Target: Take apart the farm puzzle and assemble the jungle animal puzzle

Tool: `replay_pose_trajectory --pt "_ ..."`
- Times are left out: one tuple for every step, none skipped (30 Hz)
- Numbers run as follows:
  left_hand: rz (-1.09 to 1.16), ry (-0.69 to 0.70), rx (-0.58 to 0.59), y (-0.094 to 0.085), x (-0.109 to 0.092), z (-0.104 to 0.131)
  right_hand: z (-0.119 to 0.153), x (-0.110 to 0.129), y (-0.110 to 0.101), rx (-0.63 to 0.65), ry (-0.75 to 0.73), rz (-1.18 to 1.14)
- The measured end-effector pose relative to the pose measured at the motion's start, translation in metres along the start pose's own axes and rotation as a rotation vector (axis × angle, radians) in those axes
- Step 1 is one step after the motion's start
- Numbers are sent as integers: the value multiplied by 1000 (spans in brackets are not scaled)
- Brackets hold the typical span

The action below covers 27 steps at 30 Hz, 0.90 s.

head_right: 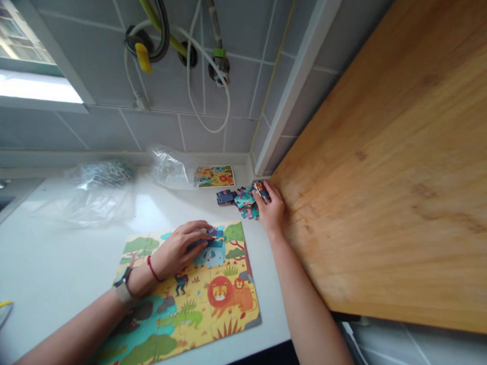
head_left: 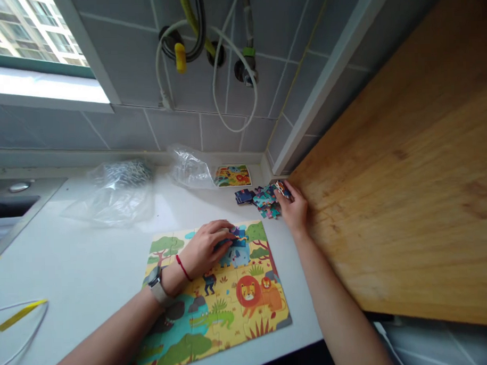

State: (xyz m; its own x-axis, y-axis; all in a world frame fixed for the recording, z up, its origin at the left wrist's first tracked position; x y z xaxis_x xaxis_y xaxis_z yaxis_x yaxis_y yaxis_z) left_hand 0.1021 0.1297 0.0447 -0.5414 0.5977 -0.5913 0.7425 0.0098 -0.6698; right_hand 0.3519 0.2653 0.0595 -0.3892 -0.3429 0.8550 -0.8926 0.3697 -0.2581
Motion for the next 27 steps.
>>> replay_pose_trajectory --pt "-5 3 1 0 0 0 0 0 -1 -12 -15 11" --pt "-10 5 3 1 0 0 0 -1 -2 -21 -42 40" --pt "-15 6 5 1 0 0 0 -1 -2 -21 -77 83" --pt "-22 6 7 1 -1 0 1 -1 0 -14 -112 132" --pt "-30 6 9 1 -2 0 2 -3 2 -1 -140 179" --pt "-38 6 11 1 -3 -1 3 -5 6 20 -158 218" --pt "-44 9 10 1 -5 -1 4 -9 10 45 -168 249" --pt "-48 14 2 -1 -7 -1 5 -12 13 67 -174 268" --pt "-52 22 -13 -5 -10 -2 6 -15 17 86 -180 280" --pt "-61 34 -34 -9 -13 -4 7 -18 19 97 -186 285" --pt "-76 49 -60 -14 -16 -6 8 -19 21 102 -192 286" --pt "-98 61 -83 -19 -18 -10 8 -20 22 100 -199 285" --pt "-127 64 -99 -22 -18 -14 9 -21 23 95 -203 284" --pt "-158 54 -105 -24 -16 -21 9 -22 24 92 -206 284" --pt "-187 30 -100 -24 -11 -28 10 -23 25 91 -205 284" --pt "-210 -7 -88 -22 -3 -37 11 -23 26 95 -205 283" --pt "-223 -47 -77 -19 6 -47 12 -24 28 101 -206 283" --pt "-233 -81 -54 -13 15 -56 13 -23 29 107 -209 283" --pt "-258 -100 -35 -6 23 -66 14 -22 29 111 -213 284" --pt "-297 -117 -12 2 31 -75 15 -21 30 112 -221 285" --pt "-335 -138 -1 9 38 -84 15 -19 29 109 -232 285" --pt "-354 -159 9 15 45 -92 16 -17 29 104 -244 284" --pt "-344 -183 15 20 51 -98 16 -15 28 97 -257 279" --pt "-314 -203 19 24 56 -104 16 -12 26 91 -271 270" --pt "-280 -219 22 27 60 -108 15 -9 25 83 -284 260" --pt "-247 -229 24 29 63 -111 15 -6 24 73 -297 248" --pt "-220 -234 23 29 65 -113 15 -3 22 63 -308 237"
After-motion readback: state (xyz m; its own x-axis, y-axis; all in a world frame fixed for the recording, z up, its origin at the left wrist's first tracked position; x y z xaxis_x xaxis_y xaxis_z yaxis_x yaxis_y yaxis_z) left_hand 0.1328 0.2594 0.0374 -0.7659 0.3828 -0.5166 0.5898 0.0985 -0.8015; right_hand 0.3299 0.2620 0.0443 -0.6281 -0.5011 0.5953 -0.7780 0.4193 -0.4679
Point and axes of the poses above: each hand's wrist, its own z-axis away from the middle knuckle, its own y-axis out of the palm, x = y × z, the point moved 10 cm from there along -z, towards the middle knuckle, and after that the axes turned 5 degrees about -x, right-handed, at the moved point
